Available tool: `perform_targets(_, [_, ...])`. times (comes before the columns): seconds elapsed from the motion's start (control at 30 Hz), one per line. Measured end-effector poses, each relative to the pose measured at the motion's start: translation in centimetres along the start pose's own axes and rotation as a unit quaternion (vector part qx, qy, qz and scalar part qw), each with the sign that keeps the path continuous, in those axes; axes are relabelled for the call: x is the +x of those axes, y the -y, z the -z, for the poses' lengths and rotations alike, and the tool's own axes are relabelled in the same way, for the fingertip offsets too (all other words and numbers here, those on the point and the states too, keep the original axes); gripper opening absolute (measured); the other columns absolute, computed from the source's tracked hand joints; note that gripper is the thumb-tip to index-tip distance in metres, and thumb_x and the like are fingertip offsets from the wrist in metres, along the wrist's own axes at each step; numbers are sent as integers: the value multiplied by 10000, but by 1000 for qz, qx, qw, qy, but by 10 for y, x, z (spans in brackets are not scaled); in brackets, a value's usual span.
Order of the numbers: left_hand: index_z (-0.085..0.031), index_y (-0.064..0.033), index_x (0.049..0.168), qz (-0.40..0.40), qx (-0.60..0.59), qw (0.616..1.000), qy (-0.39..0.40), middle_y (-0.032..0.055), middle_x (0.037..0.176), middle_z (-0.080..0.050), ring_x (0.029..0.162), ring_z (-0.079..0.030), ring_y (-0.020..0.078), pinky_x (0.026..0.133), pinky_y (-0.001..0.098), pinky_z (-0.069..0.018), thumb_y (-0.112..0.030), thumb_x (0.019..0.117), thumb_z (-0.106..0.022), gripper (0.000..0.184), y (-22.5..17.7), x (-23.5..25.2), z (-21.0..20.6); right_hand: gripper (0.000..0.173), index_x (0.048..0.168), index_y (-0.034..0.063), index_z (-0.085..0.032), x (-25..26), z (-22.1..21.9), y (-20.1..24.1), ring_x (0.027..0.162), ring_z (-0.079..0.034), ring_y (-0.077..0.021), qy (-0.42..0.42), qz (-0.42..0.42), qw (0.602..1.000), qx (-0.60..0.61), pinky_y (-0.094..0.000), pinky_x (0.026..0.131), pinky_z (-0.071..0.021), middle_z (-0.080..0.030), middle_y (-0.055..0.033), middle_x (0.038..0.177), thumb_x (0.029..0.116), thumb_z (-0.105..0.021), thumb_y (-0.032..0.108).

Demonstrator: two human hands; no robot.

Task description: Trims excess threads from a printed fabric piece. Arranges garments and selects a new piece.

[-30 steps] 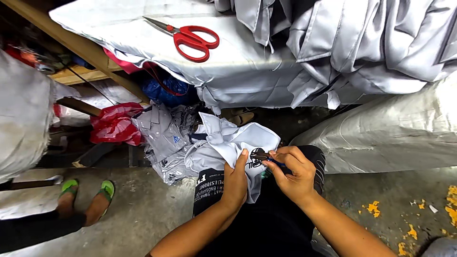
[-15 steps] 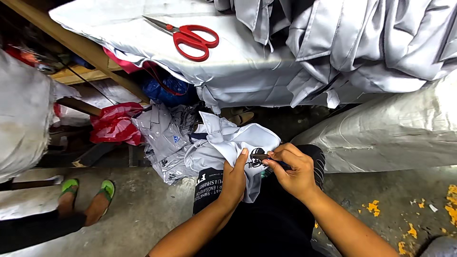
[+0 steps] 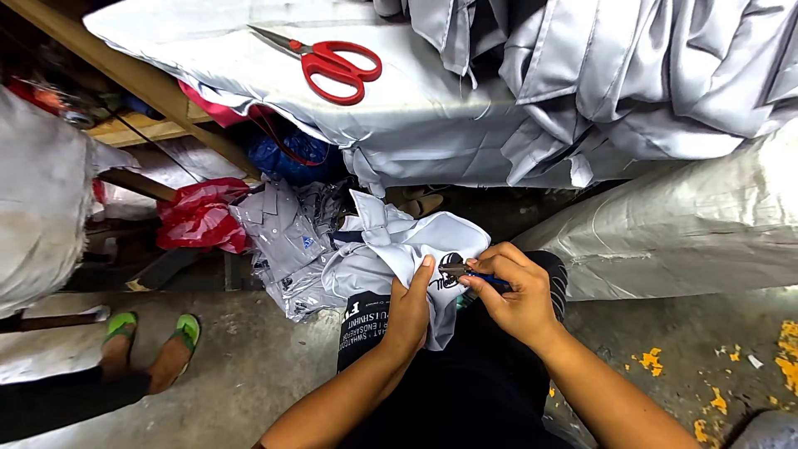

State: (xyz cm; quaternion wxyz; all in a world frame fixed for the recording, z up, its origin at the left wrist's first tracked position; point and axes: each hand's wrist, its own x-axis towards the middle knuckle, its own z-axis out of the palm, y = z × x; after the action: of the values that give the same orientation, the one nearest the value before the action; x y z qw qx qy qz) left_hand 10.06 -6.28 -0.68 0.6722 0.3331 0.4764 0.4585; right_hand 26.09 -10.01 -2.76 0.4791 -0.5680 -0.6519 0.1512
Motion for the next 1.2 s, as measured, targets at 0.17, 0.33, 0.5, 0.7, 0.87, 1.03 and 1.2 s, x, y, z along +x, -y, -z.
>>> perform_targets(0.17, [-570, -6, 1131, 0, 2, 1000, 2, 39, 904, -713, 863, -712, 90, 849, 293, -598, -71, 1070, -428, 167, 0, 0, 0, 179, 918, 31, -769, 1, 1, 0, 806, -633, -43, 6, -2, 1000, -9, -171, 703, -517, -698, -61, 917, 928, -728, 204])
perform_targets(0.33, [-568, -7, 1129, 4, 1, 1000, 6, 30, 900, -709, 859, -708, 87, 845, 291, -596, -70, 1068, -428, 165, 0, 1, 0, 172, 888, 32, -763, 2, 2, -1, 811, -643, -57, 11, 2, 1000, -10, -185, 706, -522, -702, -60, 898, 927, -727, 196])
perform_targets(0.5, [-563, -12, 1155, 11, -4, 1000, 23, 36, 923, -712, 884, -709, 91, 861, 297, -594, -85, 1080, -414, 181, -2, 1, 1, 179, 885, 36, -749, 4, 4, -2, 827, -646, -56, 19, 0, 1000, -9, -184, 706, -531, -692, -56, 914, 933, -722, 206])
perform_targets(0.7, [-534, -12, 1233, 43, -10, 993, 107, 44, 1013, -708, 961, -698, 98, 923, 306, -575, -64, 1066, -428, 205, -12, 4, 10, 179, 934, 8, -728, 6, 7, -3, 786, -612, -14, -19, -33, 999, 8, -141, 668, -507, -677, -56, 949, 908, -748, 184])
perform_targets(0.87, [-559, -27, 1211, 41, 8, 994, 102, 35, 1002, -716, 948, -705, 101, 909, 308, -583, -61, 1071, -432, 193, -18, 9, 14, 242, 959, -4, -736, -2, 14, 5, 784, -593, -16, -23, -23, 999, -5, -129, 669, -483, -680, -77, 947, 909, -763, 231])
perform_targets(1.03, [-557, -35, 1196, 39, 29, 993, 106, 15, 986, -709, 933, -698, 78, 898, 286, -580, -51, 1064, -438, 178, -17, 9, 15, 240, 986, 24, -771, -5, 13, 7, 800, -619, -66, -16, 3, 999, -49, -190, 715, -513, -691, -74, 925, 924, -749, 255])
perform_targets(1.2, [-550, -34, 1201, 43, 26, 993, 104, 17, 986, -709, 934, -698, 74, 902, 281, -578, -43, 1060, -448, 174, -17, 8, 16, 221, 979, 45, -775, -2, 12, 4, 844, -646, -97, -7, 14, 998, -57, -234, 747, -534, -701, -72, 949, 923, -749, 256])
